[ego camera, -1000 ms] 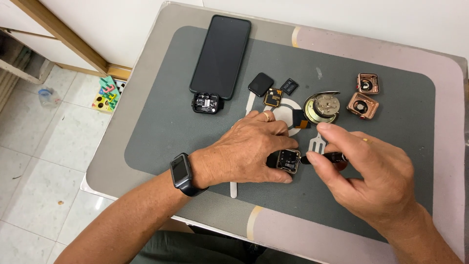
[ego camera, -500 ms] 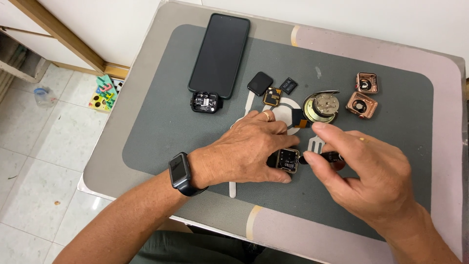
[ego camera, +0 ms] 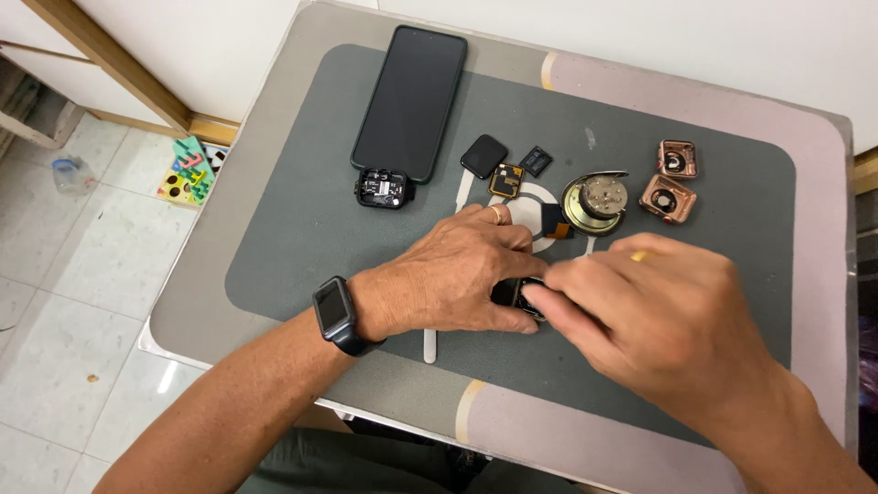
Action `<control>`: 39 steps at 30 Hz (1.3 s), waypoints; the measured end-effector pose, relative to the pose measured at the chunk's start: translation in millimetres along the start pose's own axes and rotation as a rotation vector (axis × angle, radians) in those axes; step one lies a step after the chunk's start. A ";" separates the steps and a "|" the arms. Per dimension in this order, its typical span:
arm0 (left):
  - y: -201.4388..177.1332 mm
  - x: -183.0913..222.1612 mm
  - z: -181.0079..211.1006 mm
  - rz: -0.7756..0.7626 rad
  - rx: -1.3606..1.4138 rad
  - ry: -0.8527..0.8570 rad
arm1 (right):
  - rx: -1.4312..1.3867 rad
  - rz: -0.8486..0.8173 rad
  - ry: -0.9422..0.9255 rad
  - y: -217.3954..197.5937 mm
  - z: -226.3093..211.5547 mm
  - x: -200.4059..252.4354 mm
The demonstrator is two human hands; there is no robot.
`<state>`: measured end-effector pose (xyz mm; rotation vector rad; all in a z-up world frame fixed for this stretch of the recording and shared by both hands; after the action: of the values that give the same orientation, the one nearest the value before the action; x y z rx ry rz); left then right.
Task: Repairing or assembling internal components of a smartwatch using a precision screwdriver and manual manipulation.
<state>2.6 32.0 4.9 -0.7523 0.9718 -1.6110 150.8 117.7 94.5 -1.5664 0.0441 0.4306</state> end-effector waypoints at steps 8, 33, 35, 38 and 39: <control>0.4 3.5 -3.3 0.045 -0.013 0.044 | -0.193 -0.070 0.009 7.1 -1.4 -6.5; 0.5 -1.0 -1.1 0.012 -0.004 0.010 | -0.423 -0.142 0.075 -1.9 -3.5 -2.0; 2.9 1.4 0.3 0.075 -0.043 0.035 | -0.381 -0.080 0.059 4.5 -4.6 -1.2; -0.9 -1.4 3.7 0.130 -0.063 0.076 | -0.349 -0.013 0.054 6.4 0.5 1.0; -1.8 -3.3 4.4 0.121 -0.047 0.061 | -0.378 -0.002 0.045 6.2 3.3 2.8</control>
<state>6.4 34.4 8.5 -0.6663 1.0821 -1.5185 150.7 121.2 87.8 -1.9482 -0.0053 0.4179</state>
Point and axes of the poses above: each hand's wrist, its own x-axis away from the middle knuckle, its own y-axis out of the palm, z = x × y, the point moved 3 cm from there along -x, towards the middle knuckle, and after that the axes turned 15 degrees about -z, right-handed, at the moved point
